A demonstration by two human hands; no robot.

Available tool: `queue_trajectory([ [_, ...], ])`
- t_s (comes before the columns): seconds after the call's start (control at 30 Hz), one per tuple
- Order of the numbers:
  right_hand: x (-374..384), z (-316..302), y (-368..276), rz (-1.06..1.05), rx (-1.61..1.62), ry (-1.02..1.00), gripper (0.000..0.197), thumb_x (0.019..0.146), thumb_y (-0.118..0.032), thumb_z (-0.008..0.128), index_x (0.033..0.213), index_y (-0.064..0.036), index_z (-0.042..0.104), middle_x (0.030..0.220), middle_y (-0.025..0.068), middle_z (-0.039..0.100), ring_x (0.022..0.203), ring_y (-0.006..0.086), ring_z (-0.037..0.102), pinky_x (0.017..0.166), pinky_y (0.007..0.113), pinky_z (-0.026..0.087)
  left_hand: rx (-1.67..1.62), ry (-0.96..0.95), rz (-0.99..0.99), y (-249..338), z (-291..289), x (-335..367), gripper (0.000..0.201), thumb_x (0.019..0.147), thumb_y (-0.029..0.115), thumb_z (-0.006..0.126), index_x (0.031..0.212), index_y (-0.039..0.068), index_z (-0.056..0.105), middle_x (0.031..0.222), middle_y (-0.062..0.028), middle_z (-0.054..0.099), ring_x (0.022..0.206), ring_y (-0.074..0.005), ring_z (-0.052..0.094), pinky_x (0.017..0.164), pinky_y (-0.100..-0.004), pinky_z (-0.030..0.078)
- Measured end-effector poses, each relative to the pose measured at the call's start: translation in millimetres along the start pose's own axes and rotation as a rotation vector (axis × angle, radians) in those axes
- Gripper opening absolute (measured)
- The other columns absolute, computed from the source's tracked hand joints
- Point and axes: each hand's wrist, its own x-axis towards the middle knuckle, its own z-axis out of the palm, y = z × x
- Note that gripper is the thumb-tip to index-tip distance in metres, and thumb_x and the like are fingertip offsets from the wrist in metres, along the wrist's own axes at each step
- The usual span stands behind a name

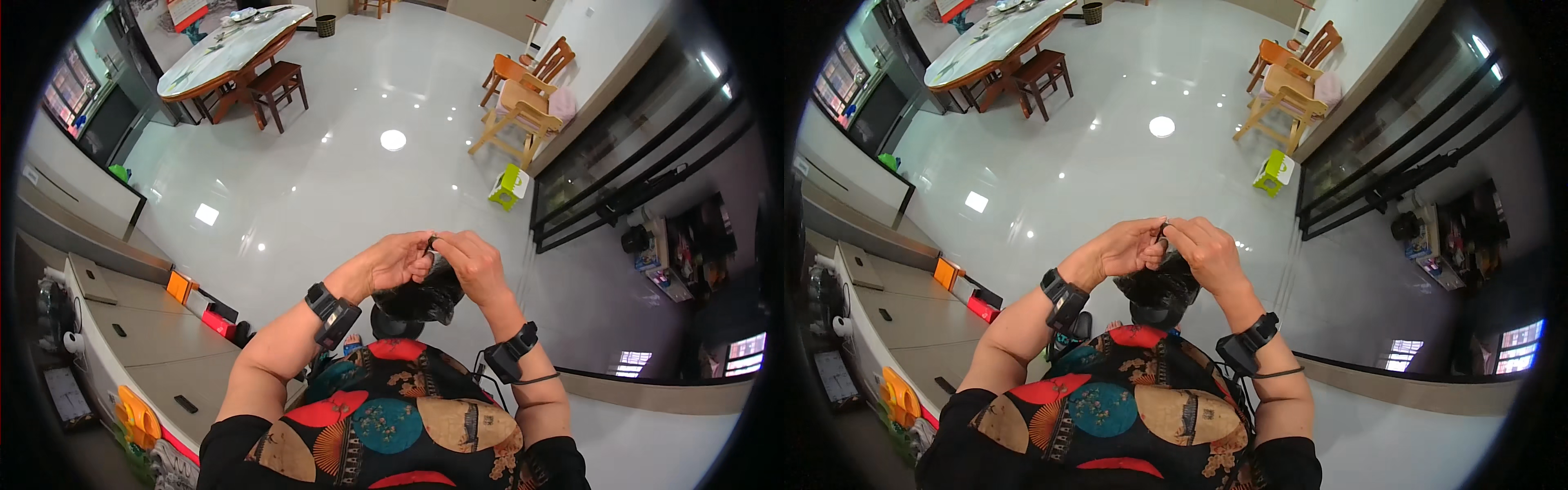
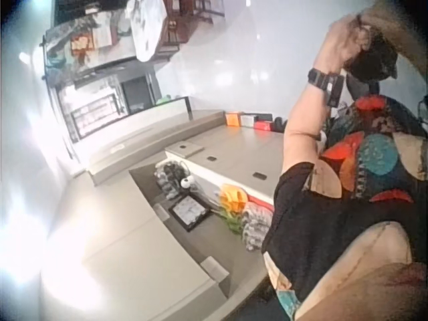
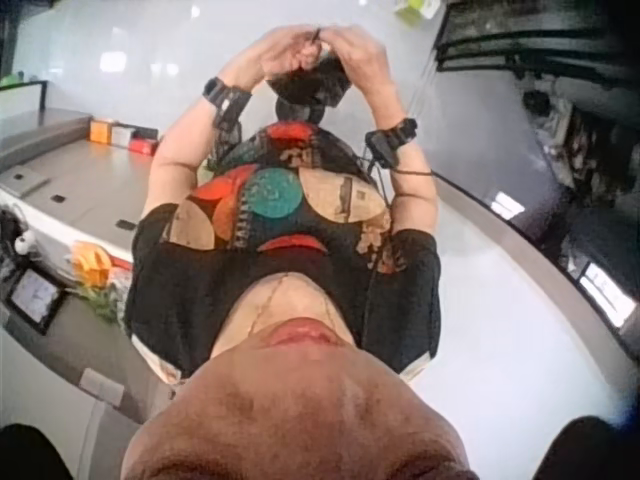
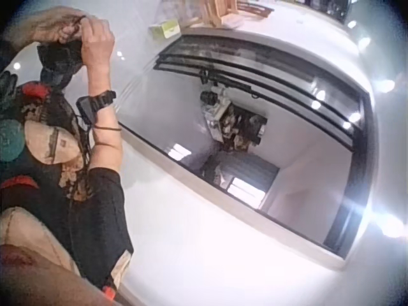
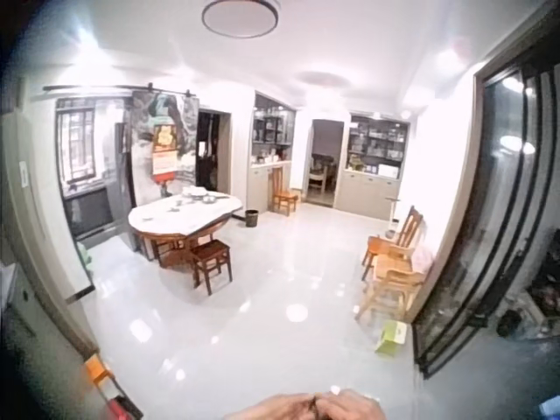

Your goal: Emptying a trash bin and replacing the plastic liner.

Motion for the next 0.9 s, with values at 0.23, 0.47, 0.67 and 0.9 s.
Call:
queue_trajectory([
  [0.23, 9.7, -17.9, 5.7, -0.137, 0.131, -0.033, 0.021, 0.069, -0.003, 0.063, 0.089, -0.0063, 0.066, 0.093, 0.0030, 0.064, 0.083, 0.0206, 0.064, 0.063, 0.030, 0.054, -0.100, -0.010, 0.026, -12.0, 0.1, -5.4, 0.018, 0.099, 0.020, 0.048, 0.092, 0.005, 0.058, 0.071, -0.0034, 0.057, 0.055, -0.0070, 0.038, 0.049, -0.0201, 0.034],
  [0.47, 6.8, -33.4, 8.7, -0.103, 0.147, -0.033, 0.020, 0.069, -0.001, 0.064, 0.089, -0.0063, 0.066, 0.090, 0.0041, 0.062, 0.079, 0.0214, 0.064, 0.061, 0.030, 0.054, -0.125, -0.080, 0.030, -1.9, 19.3, -14.2, 0.019, 0.097, 0.012, 0.051, 0.106, -0.003, 0.058, 0.088, -0.0085, 0.063, 0.056, -0.0065, 0.041, 0.049, -0.0184, 0.036],
  [0.67, 12.4, -41.5, 4.4, -0.117, 0.180, -0.088, 0.023, 0.070, 0.001, 0.065, 0.092, -0.0062, 0.067, 0.090, 0.0053, 0.063, 0.080, 0.0221, 0.064, 0.064, 0.031, 0.054, 0.021, -0.043, -0.004, -2.9, 14.7, -14.6, 0.018, 0.095, 0.011, 0.056, 0.107, -0.002, 0.058, 0.090, -0.0066, 0.061, 0.058, -0.0066, 0.042, 0.049, -0.0177, 0.035],
  [0.9, 25.4, -60.8, -17.0, 0.019, 0.507, -0.042, 0.027, 0.075, 0.007, 0.062, 0.099, -0.0039, 0.067, 0.094, 0.0091, 0.066, 0.081, 0.0228, 0.065, 0.067, 0.030, 0.054, -0.070, -0.126, 0.132, 24.3, 48.6, -42.1, 0.016, 0.094, 0.015, 0.057, 0.100, 0.000, 0.057, 0.088, -0.0077, 0.059, 0.062, -0.0103, 0.049, 0.052, -0.0214, 0.038],
])
